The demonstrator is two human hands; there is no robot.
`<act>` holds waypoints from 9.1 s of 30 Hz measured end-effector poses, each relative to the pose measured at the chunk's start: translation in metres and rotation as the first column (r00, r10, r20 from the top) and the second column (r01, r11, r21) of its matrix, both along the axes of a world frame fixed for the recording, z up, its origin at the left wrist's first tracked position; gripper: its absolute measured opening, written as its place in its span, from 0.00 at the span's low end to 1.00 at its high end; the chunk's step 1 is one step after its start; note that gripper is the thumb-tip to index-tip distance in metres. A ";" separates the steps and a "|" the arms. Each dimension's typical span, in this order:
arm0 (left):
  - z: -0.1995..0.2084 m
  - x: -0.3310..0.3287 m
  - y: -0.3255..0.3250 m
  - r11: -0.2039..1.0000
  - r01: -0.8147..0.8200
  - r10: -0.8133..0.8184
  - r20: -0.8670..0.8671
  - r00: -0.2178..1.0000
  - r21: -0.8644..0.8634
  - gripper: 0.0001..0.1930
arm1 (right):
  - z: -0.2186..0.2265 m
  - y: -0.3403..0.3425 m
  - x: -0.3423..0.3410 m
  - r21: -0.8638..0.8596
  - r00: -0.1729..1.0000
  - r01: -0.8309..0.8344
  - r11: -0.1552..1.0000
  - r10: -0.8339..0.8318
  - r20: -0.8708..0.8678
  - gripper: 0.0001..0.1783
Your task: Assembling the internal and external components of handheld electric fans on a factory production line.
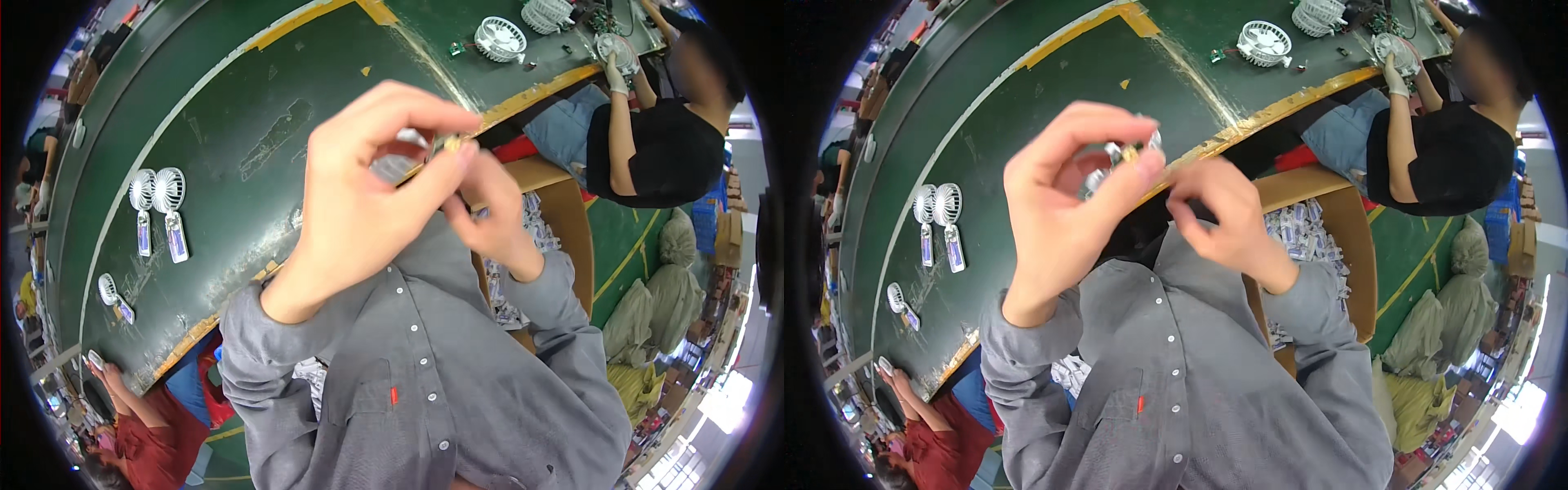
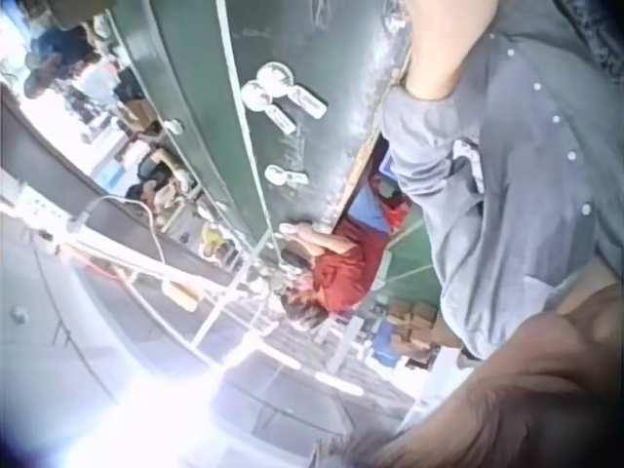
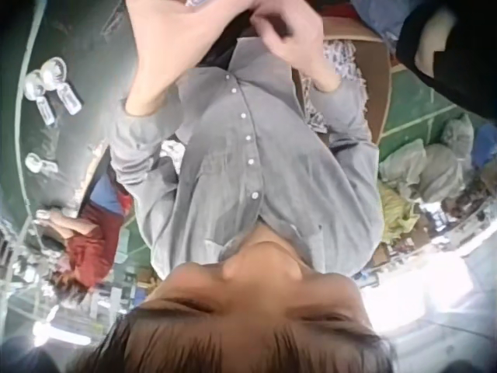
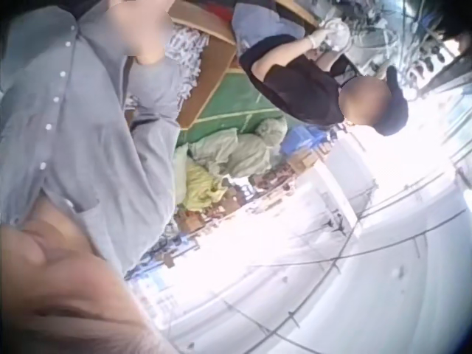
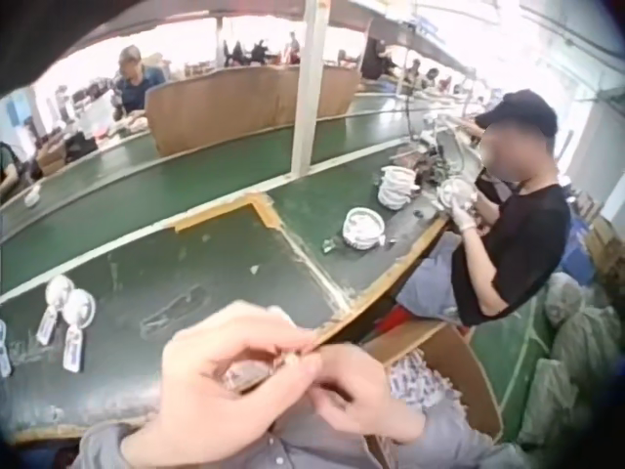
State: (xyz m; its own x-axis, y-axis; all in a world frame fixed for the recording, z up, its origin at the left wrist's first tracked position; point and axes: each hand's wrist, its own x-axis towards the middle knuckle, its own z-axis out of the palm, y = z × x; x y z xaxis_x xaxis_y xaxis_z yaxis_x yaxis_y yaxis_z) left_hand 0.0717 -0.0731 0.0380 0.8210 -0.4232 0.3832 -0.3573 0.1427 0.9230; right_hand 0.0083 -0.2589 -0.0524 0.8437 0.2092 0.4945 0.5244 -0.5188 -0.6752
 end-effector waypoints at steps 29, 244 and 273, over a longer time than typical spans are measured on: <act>-0.171 -0.047 0.263 -0.004 -0.480 0.372 0.447 0.814 0.877 0.53 | -0.053 -0.184 0.229 -0.766 0.856 0.493 0.413 -0.389 0.341 0.21; -0.012 -0.048 0.079 0.742 -0.171 -0.281 0.532 0.799 0.648 0.16 | 0.036 0.043 0.060 0.739 -0.159 -0.539 0.404 0.813 -0.560 0.11; 0.016 -0.084 0.046 0.927 0.141 -0.202 0.146 0.968 0.349 0.11 | 0.038 0.006 -0.049 0.947 0.064 -0.188 0.261 0.965 -0.253 0.29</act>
